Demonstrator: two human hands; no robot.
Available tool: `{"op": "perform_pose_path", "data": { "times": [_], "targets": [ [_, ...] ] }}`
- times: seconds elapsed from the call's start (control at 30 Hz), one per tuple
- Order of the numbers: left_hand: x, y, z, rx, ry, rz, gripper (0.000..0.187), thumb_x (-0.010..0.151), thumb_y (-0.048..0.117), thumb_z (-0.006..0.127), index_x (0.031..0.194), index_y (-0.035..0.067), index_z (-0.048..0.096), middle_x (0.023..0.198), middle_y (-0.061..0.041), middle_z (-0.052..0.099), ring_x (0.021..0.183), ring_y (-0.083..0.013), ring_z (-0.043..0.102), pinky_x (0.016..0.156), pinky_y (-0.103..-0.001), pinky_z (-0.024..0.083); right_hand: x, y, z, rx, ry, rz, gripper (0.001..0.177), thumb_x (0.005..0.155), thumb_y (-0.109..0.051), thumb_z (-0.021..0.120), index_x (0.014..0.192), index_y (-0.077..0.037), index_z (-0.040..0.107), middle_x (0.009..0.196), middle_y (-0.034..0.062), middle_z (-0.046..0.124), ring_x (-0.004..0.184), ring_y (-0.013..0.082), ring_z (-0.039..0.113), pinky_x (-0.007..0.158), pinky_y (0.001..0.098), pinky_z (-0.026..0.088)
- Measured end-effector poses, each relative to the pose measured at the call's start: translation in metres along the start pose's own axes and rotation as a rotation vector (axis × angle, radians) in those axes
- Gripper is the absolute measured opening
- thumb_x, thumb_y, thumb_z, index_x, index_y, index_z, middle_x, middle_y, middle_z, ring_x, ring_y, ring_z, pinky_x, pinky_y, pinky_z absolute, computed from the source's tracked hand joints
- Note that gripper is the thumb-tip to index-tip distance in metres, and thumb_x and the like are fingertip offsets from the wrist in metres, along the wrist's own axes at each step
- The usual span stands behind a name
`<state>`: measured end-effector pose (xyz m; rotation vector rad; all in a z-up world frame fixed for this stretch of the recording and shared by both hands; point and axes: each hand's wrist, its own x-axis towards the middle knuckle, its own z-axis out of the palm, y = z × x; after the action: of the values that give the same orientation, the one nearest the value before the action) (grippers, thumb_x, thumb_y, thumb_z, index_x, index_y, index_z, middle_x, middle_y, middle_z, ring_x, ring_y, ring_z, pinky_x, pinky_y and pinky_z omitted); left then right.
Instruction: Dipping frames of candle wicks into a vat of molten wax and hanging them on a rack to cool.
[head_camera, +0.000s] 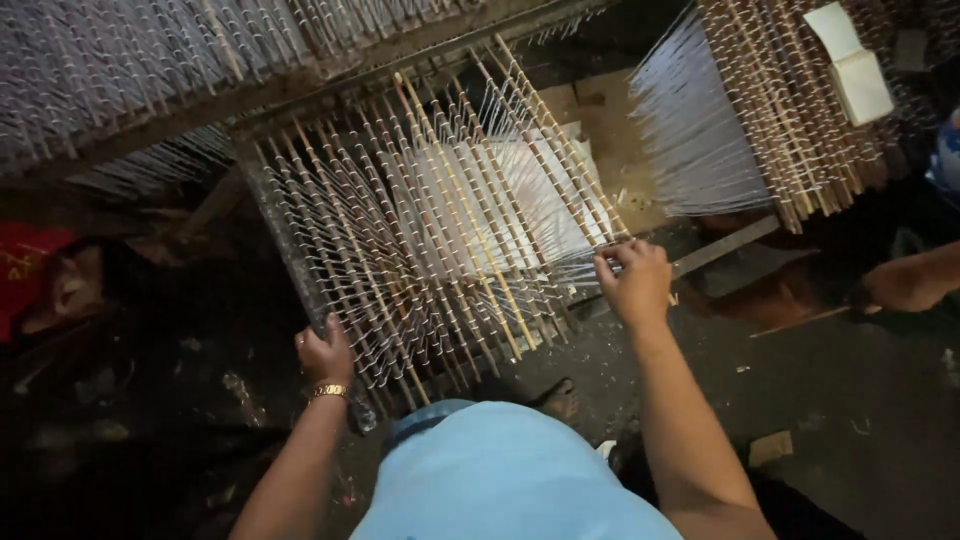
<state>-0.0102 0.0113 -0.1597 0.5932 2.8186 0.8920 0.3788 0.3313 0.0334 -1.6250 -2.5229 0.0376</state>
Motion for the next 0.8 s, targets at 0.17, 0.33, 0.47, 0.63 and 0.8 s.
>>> {"op": "perform_pose_path", "data": {
  "times": [0.17, 0.33, 0.47, 0.63, 0.8],
  "targets": [
    [0.001, 0.009, -0.012, -0.008, -0.002, 0.017, 0.045, 0.103, 0.043, 0.067, 0.091, 0.0, 0.067, 0.09, -0.024, 0.064, 0.094, -0.0452, 0.067, 0.083, -0.052, 0.054, -0.012, -0.007, 0.037, 0.069, -0.002, 0.074, 0.016, 0.087, -0.042, 0.079, 0.095, -0.028, 0.08, 0.093, 0.0037, 0.07, 0.103, 0.0325, 0.066, 0.084, 0.0478, 0.053],
    [0.004, -0.003, -0.005, -0.064, 0.03, 0.109, 0.04, 0.103, 0.033, 0.07, 0.088, -0.004, 0.066, 0.085, -0.028, 0.062, 0.092, -0.0485, 0.064, 0.084, -0.054, 0.051, -0.02, -0.021, 0.048, 0.104, 0.048, 0.089, 0.014, 0.085, -0.04, 0.082, 0.088, -0.027, 0.08, 0.089, 0.0044, 0.069, 0.101, 0.0328, 0.066, 0.081, 0.0475, 0.053],
    [0.001, 0.005, -0.008, -0.084, 0.033, 0.097, 0.042, 0.103, 0.035, 0.07, 0.09, -0.005, 0.066, 0.087, -0.028, 0.063, 0.093, -0.0484, 0.063, 0.086, -0.053, 0.051, -0.022, -0.027, 0.05, 0.13, 0.033, 0.114, 0.013, 0.085, -0.042, 0.081, 0.091, -0.03, 0.08, 0.091, 0.0012, 0.069, 0.104, 0.03, 0.065, 0.084, 0.046, 0.052],
    [0.001, -0.001, -0.007, -0.108, 0.019, 0.087, 0.044, 0.104, 0.037, 0.069, 0.089, -0.005, 0.065, 0.088, -0.028, 0.062, 0.093, -0.0483, 0.063, 0.087, -0.052, 0.051, -0.022, -0.034, 0.058, 0.162, 0.019, 0.135, 0.013, 0.086, -0.041, 0.081, 0.095, -0.031, 0.081, 0.093, -0.0006, 0.07, 0.105, 0.0285, 0.066, 0.085, 0.0449, 0.052],
    [-0.002, 0.006, -0.014, -0.084, -0.006, 0.057, 0.043, 0.104, 0.037, 0.068, 0.092, -0.004, 0.066, 0.09, -0.027, 0.062, 0.094, -0.047, 0.064, 0.087, -0.051, 0.051, -0.022, -0.032, 0.072, 0.161, 0.056, 0.111, 0.012, 0.085, -0.039, 0.082, 0.094, -0.032, 0.08, 0.093, -0.0021, 0.069, 0.105, 0.028, 0.065, 0.083, 0.0447, 0.052]
  ]
}}
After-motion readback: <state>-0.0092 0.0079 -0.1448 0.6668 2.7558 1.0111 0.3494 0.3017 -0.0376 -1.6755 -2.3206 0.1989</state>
